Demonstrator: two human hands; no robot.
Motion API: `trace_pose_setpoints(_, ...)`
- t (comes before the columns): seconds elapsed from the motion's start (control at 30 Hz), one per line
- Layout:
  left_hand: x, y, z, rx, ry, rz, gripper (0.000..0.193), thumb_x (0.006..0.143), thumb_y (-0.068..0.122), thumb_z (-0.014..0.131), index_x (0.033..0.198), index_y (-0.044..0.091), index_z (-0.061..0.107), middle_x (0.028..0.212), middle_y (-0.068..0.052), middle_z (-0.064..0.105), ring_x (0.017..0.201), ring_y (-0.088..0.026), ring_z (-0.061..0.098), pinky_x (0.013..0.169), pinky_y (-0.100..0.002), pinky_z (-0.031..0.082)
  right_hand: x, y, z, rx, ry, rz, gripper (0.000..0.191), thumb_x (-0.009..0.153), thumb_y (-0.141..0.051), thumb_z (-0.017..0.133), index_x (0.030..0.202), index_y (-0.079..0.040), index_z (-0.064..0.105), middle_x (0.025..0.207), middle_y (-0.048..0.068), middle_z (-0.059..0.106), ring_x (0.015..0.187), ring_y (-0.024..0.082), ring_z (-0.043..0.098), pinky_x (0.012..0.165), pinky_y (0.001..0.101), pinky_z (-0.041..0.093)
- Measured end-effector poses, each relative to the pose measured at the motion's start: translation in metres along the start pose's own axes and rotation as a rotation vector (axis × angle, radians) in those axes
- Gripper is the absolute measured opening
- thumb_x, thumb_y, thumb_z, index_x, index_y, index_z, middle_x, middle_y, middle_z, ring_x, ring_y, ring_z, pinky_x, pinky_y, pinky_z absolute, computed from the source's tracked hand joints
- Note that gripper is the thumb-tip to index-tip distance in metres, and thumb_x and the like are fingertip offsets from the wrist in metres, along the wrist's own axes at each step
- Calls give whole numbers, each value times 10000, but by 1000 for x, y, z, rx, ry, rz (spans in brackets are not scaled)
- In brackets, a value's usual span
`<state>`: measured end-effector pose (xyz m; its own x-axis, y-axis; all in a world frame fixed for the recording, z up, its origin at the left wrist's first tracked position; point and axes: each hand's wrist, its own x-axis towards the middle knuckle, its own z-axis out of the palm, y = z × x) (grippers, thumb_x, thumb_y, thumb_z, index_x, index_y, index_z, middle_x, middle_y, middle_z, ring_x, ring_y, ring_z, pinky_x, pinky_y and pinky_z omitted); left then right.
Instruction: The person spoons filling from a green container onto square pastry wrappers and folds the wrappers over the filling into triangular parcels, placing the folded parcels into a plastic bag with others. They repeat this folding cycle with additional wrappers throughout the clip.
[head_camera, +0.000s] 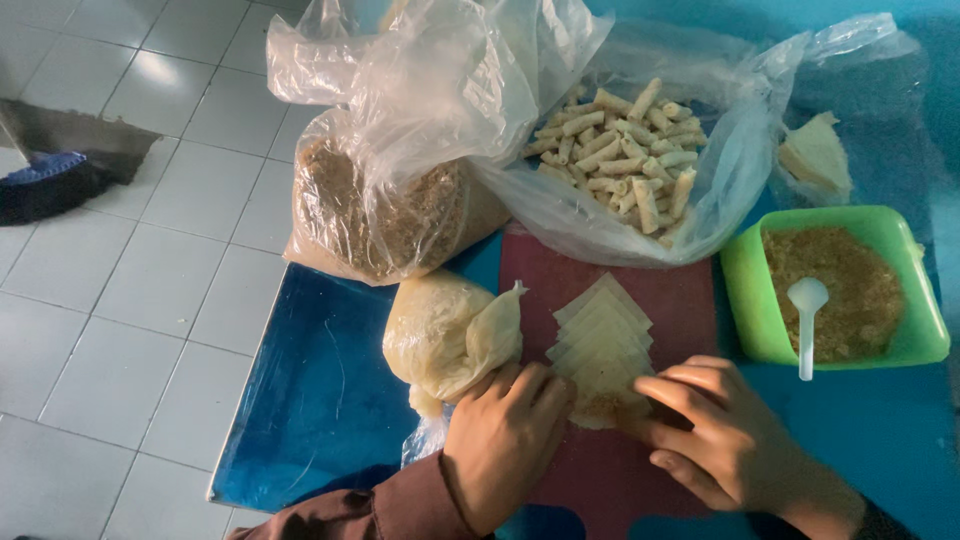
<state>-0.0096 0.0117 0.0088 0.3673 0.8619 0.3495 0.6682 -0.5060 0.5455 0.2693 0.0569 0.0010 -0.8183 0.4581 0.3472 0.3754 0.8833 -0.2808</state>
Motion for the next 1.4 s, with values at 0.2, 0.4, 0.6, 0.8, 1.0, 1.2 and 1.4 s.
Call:
trace_pose_setpoints(0.2, 2, 1, 3, -31, 6, -62, 239, 927, 159, 703, 1115, 76, 580, 926, -73, 610, 880, -274, 631, 759, -404, 505, 14, -15, -1, -15, 53, 87, 195, 832, -285, 729, 916, -109, 726, 1188, 99, 644, 1114, 299, 579, 965, 472, 473)
trace_pose_setpoints(0.4, 0, 0, 3, 2, -1, -44, 229, 925, 159, 688, 1118, 77, 596, 888, -66, 619, 845, -264, 635, 739, -399, 507, 31, -35, -5, -183, 146, 315, 232, 676, -130, 819, 870, -92, 700, 948, 24, 664, 996, 259, 642, 863, 431, 491)
trace_pose_setpoints(0.6, 1, 4, 9, 89, 37, -129, 244, 902, 215, 699, 1057, 48, 611, 871, -85, 637, 834, -277, 656, 733, -408, 514, 32, -41, -5, -220, 105, 582, 197, 709, -142, 819, 856, -76, 705, 902, 41, 657, 908, 261, 629, 794, 407, 483)
trace_pose_setpoints(0.8, 5, 3, 2, 0, -9, -174, 157, 926, 204, 681, 954, 69, 606, 858, -93, 636, 787, -292, 672, 691, -422, 530, 28, -43, 5, -151, 32, 671, 267, 693, -197, 844, 893, -86, 706, 857, 44, 653, 836, 265, 619, 720, 424, 465)
trace_pose_setpoints(1.0, 16, 8, -3, 22, 21, -163, 128, 936, 194, 682, 956, 90, 610, 852, -99, 632, 736, -299, 676, 607, -428, 528, 27, -35, 8, -52, 51, 655, 251, 666, -98, 814, 879, -82, 681, 870, 50, 666, 868, 281, 626, 763, 409, 493)
trace_pose_setpoints(1.2, 17, 9, -2, -9, 33, -141, 128, 965, 192, 679, 993, 93, 603, 852, -73, 649, 714, -258, 697, 566, -393, 533, 27, -34, 4, -85, 77, 674, 248, 651, -73, 818, 844, -77, 662, 829, 58, 672, 852, 291, 635, 757, 417, 497)
trace_pose_setpoints(1.4, 13, 5, 5, 7, 82, -52, 160, 947, 188, 697, 1009, 94, 585, 797, -48, 621, 737, -244, 668, 627, -395, 526, 27, -36, 8, -20, 112, 693, 235, 674, -72, 816, 837, -104, 649, 813, 35, 693, 833, 269, 672, 740, 400, 512)
